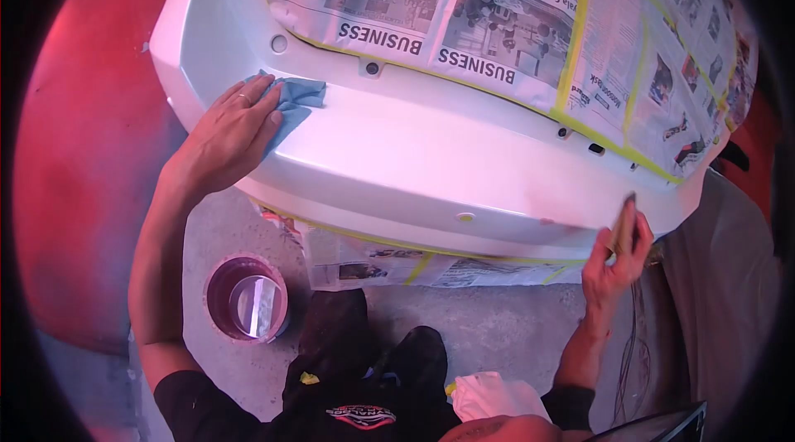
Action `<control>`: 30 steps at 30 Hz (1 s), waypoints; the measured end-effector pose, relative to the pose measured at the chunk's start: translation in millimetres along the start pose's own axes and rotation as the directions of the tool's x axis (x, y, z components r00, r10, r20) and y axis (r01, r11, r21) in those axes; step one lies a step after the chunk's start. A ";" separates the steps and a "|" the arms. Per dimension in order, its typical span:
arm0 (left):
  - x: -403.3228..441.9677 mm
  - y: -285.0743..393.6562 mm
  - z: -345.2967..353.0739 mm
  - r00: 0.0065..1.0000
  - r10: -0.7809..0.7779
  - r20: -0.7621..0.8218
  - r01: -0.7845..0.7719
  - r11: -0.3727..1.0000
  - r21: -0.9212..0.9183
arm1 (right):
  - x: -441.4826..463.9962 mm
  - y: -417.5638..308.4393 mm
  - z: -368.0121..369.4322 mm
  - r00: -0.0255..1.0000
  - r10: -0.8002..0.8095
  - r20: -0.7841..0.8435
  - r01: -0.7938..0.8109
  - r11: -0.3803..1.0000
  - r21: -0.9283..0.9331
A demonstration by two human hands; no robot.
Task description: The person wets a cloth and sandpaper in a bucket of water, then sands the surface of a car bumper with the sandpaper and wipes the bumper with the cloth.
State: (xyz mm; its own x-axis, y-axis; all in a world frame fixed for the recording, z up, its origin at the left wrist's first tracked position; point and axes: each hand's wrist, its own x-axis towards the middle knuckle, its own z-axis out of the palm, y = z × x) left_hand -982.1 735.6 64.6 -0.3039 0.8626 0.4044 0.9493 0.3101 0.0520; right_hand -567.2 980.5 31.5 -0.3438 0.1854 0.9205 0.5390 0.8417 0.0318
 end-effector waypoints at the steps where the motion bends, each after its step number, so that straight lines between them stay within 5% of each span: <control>1: -1.8 0.5 7.3 0.998 -0.017 -0.065 0.020 0.999 0.043 | 23.1 -2.4 6.5 0.966 -0.222 0.135 0.232 0.971 -0.063; 4: 0.1 2.4 16.2 0.989 -0.032 -0.141 0.047 0.994 0.101 | 92.6 -21.1 40.5 0.675 -0.611 0.414 0.686 0.726 -0.045; 10: 3.1 4.5 16.6 0.987 -0.043 -0.156 0.071 0.981 0.181 | 130.9 -7.2 101.3 0.494 -0.750 0.440 0.853 0.516 -0.076; 16: 1.0 4.4 15.9 0.981 -0.023 -0.195 0.056 0.985 0.164 | 128.9 -0.8 112.9 0.536 -0.786 0.309 0.843 0.519 -0.142; 20: -0.1 1.0 24.1 0.972 -0.010 -0.234 0.049 0.986 0.160 | 139.7 -61.3 145.0 0.532 -0.803 0.270 0.845 0.526 -0.101; 25: -1.8 -4.9 29.3 0.964 -0.010 -0.266 0.047 0.990 0.133 | 149.9 -138.6 170.3 0.546 -0.791 0.275 0.832 0.551 -0.067; 30: -2.5 -6.3 28.9 0.956 0.006 -0.293 0.030 0.992 0.118 | 146.7 -127.9 159.8 0.593 -0.734 0.331 0.784 0.619 -0.032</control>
State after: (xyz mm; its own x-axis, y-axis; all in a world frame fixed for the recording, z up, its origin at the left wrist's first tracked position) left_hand -989.6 743.1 36.9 -0.2616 0.7093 0.6546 0.9234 0.3814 -0.0442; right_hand -809.4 981.1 100.3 -0.8540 -0.3400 0.3938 0.0888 0.6506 0.7542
